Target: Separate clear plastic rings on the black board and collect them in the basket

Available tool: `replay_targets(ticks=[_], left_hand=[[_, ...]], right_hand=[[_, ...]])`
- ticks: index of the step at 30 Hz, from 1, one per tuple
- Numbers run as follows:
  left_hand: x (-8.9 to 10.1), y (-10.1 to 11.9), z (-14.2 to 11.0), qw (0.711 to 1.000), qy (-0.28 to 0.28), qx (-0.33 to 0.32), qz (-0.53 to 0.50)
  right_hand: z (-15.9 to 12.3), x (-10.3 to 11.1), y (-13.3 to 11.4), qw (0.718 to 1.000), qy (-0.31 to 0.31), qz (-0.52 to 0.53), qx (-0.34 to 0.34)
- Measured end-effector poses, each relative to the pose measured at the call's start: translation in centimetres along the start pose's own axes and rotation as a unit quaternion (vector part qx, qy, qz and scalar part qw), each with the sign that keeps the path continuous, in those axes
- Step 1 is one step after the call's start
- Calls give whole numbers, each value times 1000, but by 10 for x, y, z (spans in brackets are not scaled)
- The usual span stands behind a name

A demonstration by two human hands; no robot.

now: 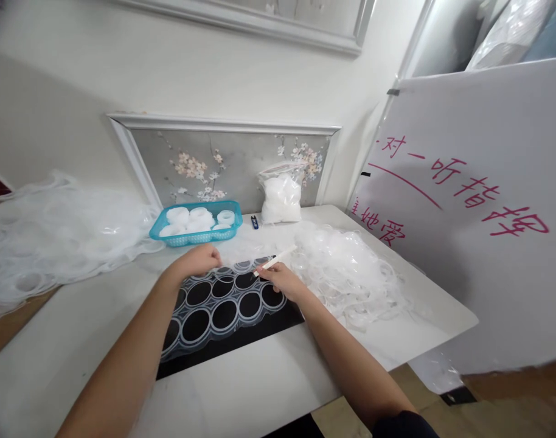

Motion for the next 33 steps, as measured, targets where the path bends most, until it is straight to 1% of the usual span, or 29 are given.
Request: replay_targets(ticks=[2,3,4,5,6,8,10,11,12,14,17,19,21,23,25,28,31,33], left_hand=[[15,8,-13,998,-11,-35,-48],[23,15,-21,994,-8,-61,-88],[30,22,-30,985,-4,-90,-146],[37,31,-40,962,-6,-122,-245],[42,40,-51,925,-10,-148,-350],[49,58,-74,832,-31,-173,-526],[52,74,-96,747,-42,-176,-640],[52,81,-106,711,-40,-169,-682],[51,88,-116,681,-44,-162,-713],[48,97,-132,641,-47,-140,-753],[46,104,-149,596,-26,-126,-793],[45,106,-157,572,-17,-133,-809],[45,107,-162,558,-18,-141,-818],[45,108,-165,549,-20,-144,-823],[45,108,-166,542,-24,-142,-828],[45,108,-165,539,-33,-144,-829],[47,109,-165,546,-29,-144,-825],[48,109,-167,555,-20,-141,-820]], right_hand=[[-4,-3,-3,1000,13,13,2],[-7,-6,-6,999,10,37,2],[-10,-10,-9,997,-5,82,6],[-15,-15,-15,989,-30,143,10],[-20,-20,-21,975,-64,210,15],[-35,-33,-40,931,-138,336,31],[-54,-45,-63,885,-197,420,51],[-65,-51,-76,866,-217,446,62],[-75,-56,-89,852,-230,465,73],[-96,-65,-114,833,-245,487,93],[-119,-74,-146,833,-247,482,115],[-128,-78,-160,839,-244,468,132],[-132,-80,-167,845,-240,455,148],[-132,-81,-169,846,-243,450,150],[-130,-82,-167,845,-250,454,134],[-128,-81,-164,842,-257,460,113],[-128,-80,-163,853,-256,442,104],[-129,-80,-163,861,-268,424,85]])
Point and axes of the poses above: each hand's wrist, its own z-axis towards the middle knuckle, its own x-axis out of the back of the hand, y = z × x, the point moved 3 cm from there along z, towards the middle knuckle, and after that the axes turned 3 degrees about y, right-handed, at the moved point
